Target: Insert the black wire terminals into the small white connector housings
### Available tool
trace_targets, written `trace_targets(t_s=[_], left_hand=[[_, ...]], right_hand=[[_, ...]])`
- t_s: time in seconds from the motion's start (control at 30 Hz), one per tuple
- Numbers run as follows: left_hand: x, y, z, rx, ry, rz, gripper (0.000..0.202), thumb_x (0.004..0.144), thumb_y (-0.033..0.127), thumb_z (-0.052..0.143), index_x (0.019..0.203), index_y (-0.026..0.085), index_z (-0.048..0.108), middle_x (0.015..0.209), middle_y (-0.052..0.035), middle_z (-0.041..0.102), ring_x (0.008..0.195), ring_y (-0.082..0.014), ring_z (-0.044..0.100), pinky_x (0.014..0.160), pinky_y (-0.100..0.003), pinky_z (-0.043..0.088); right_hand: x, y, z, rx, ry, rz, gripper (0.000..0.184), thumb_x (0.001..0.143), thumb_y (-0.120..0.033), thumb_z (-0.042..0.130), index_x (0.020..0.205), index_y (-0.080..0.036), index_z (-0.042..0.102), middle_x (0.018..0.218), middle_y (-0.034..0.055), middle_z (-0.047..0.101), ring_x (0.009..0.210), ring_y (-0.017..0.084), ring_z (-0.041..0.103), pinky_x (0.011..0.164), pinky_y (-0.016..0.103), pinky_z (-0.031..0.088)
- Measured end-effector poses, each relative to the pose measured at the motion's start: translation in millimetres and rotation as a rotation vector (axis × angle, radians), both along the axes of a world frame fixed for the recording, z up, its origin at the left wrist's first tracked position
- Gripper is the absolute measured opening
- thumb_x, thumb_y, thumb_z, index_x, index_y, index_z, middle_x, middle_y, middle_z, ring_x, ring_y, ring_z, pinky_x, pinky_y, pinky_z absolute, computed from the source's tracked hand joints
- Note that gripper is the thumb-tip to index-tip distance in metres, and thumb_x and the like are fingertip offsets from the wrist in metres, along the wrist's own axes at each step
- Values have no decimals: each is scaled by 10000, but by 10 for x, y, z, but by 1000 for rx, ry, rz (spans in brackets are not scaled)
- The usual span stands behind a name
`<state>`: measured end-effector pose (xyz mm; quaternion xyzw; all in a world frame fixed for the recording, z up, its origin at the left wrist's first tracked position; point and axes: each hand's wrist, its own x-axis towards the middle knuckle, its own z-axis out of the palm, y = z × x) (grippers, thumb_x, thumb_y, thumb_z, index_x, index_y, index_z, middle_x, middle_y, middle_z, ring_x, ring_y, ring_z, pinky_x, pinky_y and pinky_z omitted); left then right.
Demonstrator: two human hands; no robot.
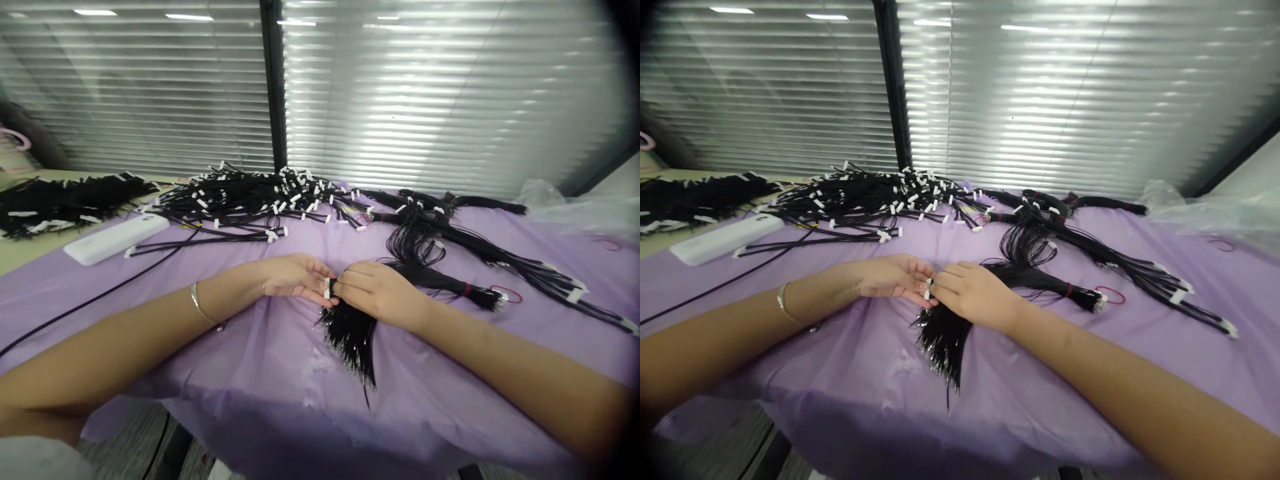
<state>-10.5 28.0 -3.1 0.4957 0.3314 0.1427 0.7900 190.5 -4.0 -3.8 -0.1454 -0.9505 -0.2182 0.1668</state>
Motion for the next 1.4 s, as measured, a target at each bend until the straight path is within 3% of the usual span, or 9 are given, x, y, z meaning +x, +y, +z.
trace_targets(t_s=[0.27,0.5,0.63,0.83,1.03,1.13,1.23,1.3,1.4], left_hand=[[7,19,5,-20,-5,-46,182,695,-1,615,858,64,567,741,-53,651,788,-190,670,853,-361,487],[-3,45,-17,-18,-23,-73,185,705,8,618,880,54,576,795,-68,643,821,-195,661,858,-365,486],[18,38,2,-32,0,-47,123,707,-13,583,808,57,588,719,-52,642,762,-183,663,843,-365,491],[10,63,7,-27,12,-60,91,700,40,624,787,62,638,772,-74,665,798,-191,660,900,-373,463],[42,35,37,-30,19,42,132,644,11,662,753,72,617,740,-47,647,769,-165,651,877,-338,485],[43,-7,73,-58,27,60,146,647,16,674,770,70,618,768,-63,662,801,-177,656,838,-306,509],[36,-57,170,-86,57,77,189,682,33,668,863,77,631,822,-77,680,828,-164,660,837,-268,509],[53,-104,288,-66,38,174,218,717,47,646,931,87,632,900,-85,686,886,-159,653,873,-250,493],[152,-194,493,39,-133,394,144,810,112,560,931,79,630,1054,-123,659,1010,-180,614,926,-255,464]], right_hand=[[15,-22,94,32,-35,7,285,931,-167,346,903,-127,627,842,69,631,753,165,514,662,305,440],[-4,19,26,50,-38,-24,329,942,-180,304,927,-135,629,841,83,627,758,172,506,664,311,445],[-21,31,10,55,-28,-32,309,935,-183,332,899,-133,635,800,73,620,719,166,500,638,302,433],[-57,43,20,-39,-68,-118,357,952,-202,277,891,-134,623,807,67,603,747,161,505,679,303,416],[-141,17,-29,-81,-67,-128,286,921,-139,329,920,-88,610,830,107,599,781,198,517,686,341,413],[-156,8,69,-88,-48,-140,216,896,-143,404,918,-89,612,831,100,605,781,197,533,691,333,434],[38,70,312,-139,-34,-99,199,905,-197,418,931,-130,604,895,67,612,835,151,542,773,278,452],[332,160,461,-252,46,-94,213,894,-174,419,1032,-134,576,1010,72,603,959,142,525,885,286,429],[887,352,480,-442,147,-346,344,783,-101,518,1114,-172,581,1222,98,527,1160,201,441,1007,400,343]])
